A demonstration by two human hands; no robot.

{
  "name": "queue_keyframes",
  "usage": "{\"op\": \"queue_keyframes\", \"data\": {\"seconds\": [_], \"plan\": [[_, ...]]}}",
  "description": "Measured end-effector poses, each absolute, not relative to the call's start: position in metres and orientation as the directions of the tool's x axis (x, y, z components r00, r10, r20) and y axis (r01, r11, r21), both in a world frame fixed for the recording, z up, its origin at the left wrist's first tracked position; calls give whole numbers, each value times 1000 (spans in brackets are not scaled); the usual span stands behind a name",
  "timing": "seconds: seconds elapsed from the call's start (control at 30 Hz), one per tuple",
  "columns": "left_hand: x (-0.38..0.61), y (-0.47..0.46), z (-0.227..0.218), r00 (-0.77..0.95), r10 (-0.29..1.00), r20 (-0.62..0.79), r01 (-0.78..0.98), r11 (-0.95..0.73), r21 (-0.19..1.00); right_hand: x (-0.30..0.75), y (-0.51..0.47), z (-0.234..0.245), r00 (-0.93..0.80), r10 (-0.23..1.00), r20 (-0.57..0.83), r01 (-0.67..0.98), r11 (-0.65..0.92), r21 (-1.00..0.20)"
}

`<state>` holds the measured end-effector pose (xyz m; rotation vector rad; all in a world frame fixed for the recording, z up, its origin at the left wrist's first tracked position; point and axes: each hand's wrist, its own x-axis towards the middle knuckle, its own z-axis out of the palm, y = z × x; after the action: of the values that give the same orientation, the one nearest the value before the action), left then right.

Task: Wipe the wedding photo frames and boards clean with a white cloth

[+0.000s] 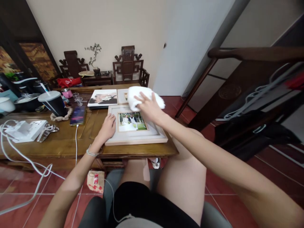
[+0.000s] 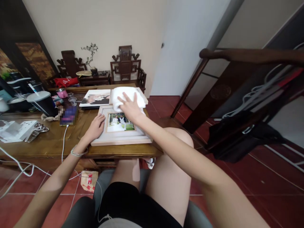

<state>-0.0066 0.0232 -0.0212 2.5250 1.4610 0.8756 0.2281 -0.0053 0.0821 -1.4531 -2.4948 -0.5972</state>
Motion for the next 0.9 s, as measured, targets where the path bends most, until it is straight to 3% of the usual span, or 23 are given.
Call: {"op": "queue_keyframes", "data": {"seconds": [0.17, 0.33, 0.53, 0.67, 0.77, 0.9], "plan": [[-7, 21, -19, 366, 822, 437, 761, -534, 367, 173, 47, 51, -583, 780, 230, 806, 519, 284], [-6, 16, -14, 363, 837, 409, 756, -522, 395, 181, 71, 29, -544, 822, 171, 835, 508, 212], [-5, 13, -11, 363, 843, 396, 759, -515, 399, 250, 65, 43, -347, 935, 70, 919, 324, 226], [-4, 13, -11, 350, 843, 407, 760, -510, 403, 278, 41, 54, -355, 935, 11, 907, 341, 245], [-3, 12, -9, 338, 846, 411, 769, -501, 398, 286, 13, 56, -428, 902, -51, 883, 430, 190], [-1, 9, -4, 329, 859, 392, 766, -485, 422, 294, -31, 70, -541, 825, -164, 834, 552, 25]]}}
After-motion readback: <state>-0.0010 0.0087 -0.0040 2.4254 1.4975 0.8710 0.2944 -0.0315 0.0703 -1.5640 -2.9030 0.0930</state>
